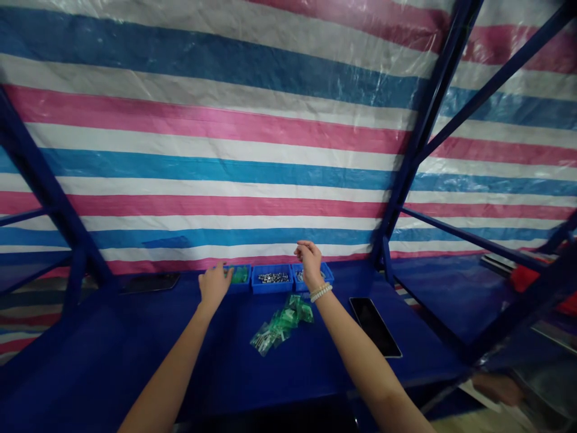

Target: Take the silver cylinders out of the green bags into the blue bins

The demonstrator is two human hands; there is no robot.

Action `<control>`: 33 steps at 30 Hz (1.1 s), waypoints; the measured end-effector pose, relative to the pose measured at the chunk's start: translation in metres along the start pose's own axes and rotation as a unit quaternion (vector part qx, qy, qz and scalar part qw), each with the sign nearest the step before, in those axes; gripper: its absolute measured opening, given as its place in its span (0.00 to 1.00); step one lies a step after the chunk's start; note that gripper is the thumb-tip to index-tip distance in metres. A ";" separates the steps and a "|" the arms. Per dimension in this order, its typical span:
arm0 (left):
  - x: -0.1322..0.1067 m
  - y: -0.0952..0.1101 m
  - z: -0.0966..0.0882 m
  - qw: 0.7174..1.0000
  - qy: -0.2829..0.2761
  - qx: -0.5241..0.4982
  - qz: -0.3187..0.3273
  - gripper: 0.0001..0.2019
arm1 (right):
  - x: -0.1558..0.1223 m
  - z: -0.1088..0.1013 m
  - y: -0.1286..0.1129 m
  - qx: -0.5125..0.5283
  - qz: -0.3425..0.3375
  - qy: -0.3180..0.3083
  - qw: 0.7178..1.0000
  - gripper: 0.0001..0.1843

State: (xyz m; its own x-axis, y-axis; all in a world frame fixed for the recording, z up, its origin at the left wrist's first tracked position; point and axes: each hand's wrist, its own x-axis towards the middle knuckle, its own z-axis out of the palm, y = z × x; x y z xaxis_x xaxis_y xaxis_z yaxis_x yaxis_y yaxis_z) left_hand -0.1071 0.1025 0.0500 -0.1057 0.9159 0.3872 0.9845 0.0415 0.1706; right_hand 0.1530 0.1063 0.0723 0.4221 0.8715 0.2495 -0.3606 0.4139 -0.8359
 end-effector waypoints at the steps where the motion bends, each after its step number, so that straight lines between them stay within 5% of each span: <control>1: -0.007 0.004 -0.003 1.000 0.020 -0.009 0.004 0.18 | -0.002 0.000 0.000 0.014 0.016 -0.003 1.000 0.08; 4: -0.041 0.020 -0.008 0.995 0.048 -0.071 0.059 0.16 | -0.009 -0.002 0.004 0.049 0.072 -0.015 0.996 0.08; 7: -0.085 0.036 -0.005 0.977 -0.074 -0.136 0.146 0.16 | -0.022 -0.013 0.011 0.070 0.123 -0.022 0.990 0.07; 12: -0.142 0.045 -0.001 0.955 -0.227 -0.140 0.132 0.28 | -0.058 -0.046 0.021 0.080 0.147 0.017 0.986 0.09; 16: -0.155 0.044 0.002 0.951 -0.227 -0.183 0.098 0.16 | -0.098 -0.073 0.025 0.045 0.136 0.046 0.989 0.09; 20: -0.155 0.038 0.009 0.935 -0.193 -0.296 0.038 0.12 | -0.132 -0.090 0.027 -0.067 0.115 -0.018 0.991 0.09; 25: -0.155 0.034 0.010 0.860 -0.140 -0.488 -0.057 0.11 | -0.160 -0.092 0.026 -0.152 0.096 -0.090 0.979 0.12; 29: -0.159 0.045 0.007 0.774 -0.168 -0.603 -0.090 0.16 | -0.173 -0.080 0.022 -0.132 0.109 -0.127 0.977 0.16; 33: -0.168 0.060 0.004 0.717 -0.179 -0.662 -0.127 0.17 | -0.179 -0.070 0.019 -0.100 0.141 -0.161 0.972 0.20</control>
State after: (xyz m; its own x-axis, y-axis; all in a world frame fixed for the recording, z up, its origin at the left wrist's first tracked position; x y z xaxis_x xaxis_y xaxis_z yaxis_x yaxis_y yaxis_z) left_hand -0.0295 -0.0470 -0.0084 0.0177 0.9995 -0.0245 -0.0799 0.0259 0.9965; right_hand 0.1285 -0.0605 -0.0223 0.0369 0.9932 0.1100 -0.2417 0.1156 -0.9634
